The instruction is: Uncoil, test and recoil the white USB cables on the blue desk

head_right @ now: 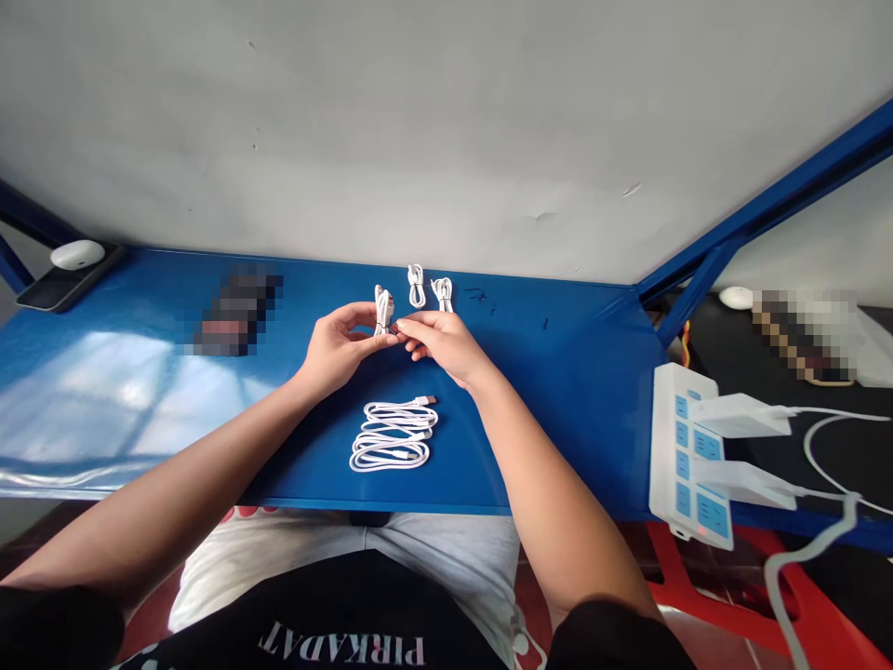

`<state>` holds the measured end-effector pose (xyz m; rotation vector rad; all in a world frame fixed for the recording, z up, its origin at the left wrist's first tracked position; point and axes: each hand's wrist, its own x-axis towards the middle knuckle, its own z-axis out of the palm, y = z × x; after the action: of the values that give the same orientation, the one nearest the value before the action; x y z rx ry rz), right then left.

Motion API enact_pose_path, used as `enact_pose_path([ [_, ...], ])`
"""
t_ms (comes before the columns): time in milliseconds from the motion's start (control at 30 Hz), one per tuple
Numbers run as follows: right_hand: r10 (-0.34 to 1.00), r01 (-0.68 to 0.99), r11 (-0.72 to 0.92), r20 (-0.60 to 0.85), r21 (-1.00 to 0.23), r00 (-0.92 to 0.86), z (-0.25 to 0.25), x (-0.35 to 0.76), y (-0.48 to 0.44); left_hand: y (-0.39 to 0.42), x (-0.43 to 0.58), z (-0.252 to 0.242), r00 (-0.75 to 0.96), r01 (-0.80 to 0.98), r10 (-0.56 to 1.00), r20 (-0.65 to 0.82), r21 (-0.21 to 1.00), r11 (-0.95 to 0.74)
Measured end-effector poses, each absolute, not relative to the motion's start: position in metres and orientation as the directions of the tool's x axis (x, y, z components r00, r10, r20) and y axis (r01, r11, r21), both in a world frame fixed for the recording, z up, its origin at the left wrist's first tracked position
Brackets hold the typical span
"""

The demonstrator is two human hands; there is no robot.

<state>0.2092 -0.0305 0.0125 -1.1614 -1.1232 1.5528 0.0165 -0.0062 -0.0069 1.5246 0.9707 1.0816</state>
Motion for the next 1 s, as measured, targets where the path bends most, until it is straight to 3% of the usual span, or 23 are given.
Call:
enact_pose_path([
  [200,0.974,0.005,-0.168,-0.166,-0.986,-0.152,0.014,0.207,-0.032,-0.007,0.014,-0.006,0.241,0.180,0.952,0.189,0.955,-0.236],
  [467,0.992,0.160,-0.106,-0.116,-0.981,-0.053,0.008,0.206,-0.029,-0.008,0.015,-0.005,0.295,0.089,0.955,0.033,0.994,-0.062],
  [567,0.998,0.301,0.051,0.039,-0.952,-0.044,0.007,0.207,-0.030,-0.008,0.016,-0.006,0.308,-0.046,0.950,-0.052,0.996,0.070],
  [700,0.951,0.511,0.288,0.303,-0.810,-0.057,0.008,0.204,-0.033,-0.008,0.017,-0.003,0.314,-0.136,0.937,-0.155,0.969,0.206],
  [867,0.862,0.570,0.466,0.494,-0.677,-0.117,0.010,0.196,-0.040,-0.009,0.018,0.000,0.287,-0.234,0.928,-0.237,0.922,0.308],
  [1000,0.833,0.567,0.506,0.540,-0.650,-0.125,0.010,0.191,-0.043,-0.008,0.017,-0.001,0.333,-0.322,0.912,-0.239,0.880,0.349],
])
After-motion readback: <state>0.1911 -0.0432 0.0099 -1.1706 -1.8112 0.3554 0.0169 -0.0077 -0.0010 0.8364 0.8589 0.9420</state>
